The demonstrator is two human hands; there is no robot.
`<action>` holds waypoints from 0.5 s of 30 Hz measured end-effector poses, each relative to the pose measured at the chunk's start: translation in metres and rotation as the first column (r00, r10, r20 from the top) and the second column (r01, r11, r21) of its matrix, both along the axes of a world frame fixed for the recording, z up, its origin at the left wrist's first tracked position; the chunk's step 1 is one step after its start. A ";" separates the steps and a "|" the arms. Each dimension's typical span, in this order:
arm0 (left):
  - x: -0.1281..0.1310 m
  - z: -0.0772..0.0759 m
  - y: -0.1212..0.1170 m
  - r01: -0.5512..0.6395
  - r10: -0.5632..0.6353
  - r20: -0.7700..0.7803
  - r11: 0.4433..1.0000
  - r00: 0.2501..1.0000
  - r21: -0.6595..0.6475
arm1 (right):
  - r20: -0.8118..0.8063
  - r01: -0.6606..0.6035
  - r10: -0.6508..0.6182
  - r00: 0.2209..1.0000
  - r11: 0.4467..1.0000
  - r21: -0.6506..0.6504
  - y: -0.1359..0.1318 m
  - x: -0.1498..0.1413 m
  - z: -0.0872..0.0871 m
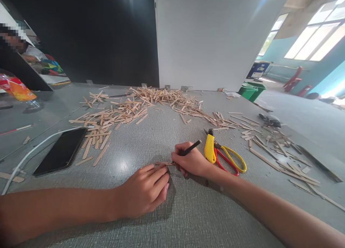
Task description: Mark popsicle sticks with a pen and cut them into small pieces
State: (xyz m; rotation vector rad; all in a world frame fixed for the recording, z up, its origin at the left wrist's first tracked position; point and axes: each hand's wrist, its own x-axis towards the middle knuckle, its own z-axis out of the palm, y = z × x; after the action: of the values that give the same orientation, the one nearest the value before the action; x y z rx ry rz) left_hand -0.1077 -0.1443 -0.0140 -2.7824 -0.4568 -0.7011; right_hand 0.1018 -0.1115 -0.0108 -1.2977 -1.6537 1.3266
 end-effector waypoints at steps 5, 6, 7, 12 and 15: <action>0.000 -0.001 0.000 -0.001 0.001 0.018 1.000 1.000 -0.003 | 0.003 0.000 0.000 1.000 1.000 -0.001 -0.003 0.000 0.000; 0.000 -0.001 0.000 0.002 -0.002 0.020 1.000 1.000 -0.004 | 0.003 0.000 0.000 1.000 1.000 -0.004 -0.003 0.000 0.001; 0.000 -0.001 0.000 0.004 -0.004 0.019 1.000 1.000 -0.003 | 0.003 -0.001 0.001 1.000 1.000 -0.007 -0.003 0.000 0.001; 0.001 0.001 0.001 0.009 -0.009 0.002 1.000 1.000 -0.008 | -0.018 0.004 -0.005 1.000 0.999 -0.051 -0.001 0.000 0.006; 0.000 0.000 0.001 0.013 -0.013 -0.011 1.000 1.000 0.001 | -0.048 0.024 -0.028 0.998 0.996 -0.085 0.002 0.001 0.008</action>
State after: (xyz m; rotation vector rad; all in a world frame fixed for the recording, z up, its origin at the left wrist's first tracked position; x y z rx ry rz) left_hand -0.1077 -0.1436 -0.0137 -2.7896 -0.4368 -0.6880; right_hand 0.1033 -0.1095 -0.0023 -1.3199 -1.5567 1.4154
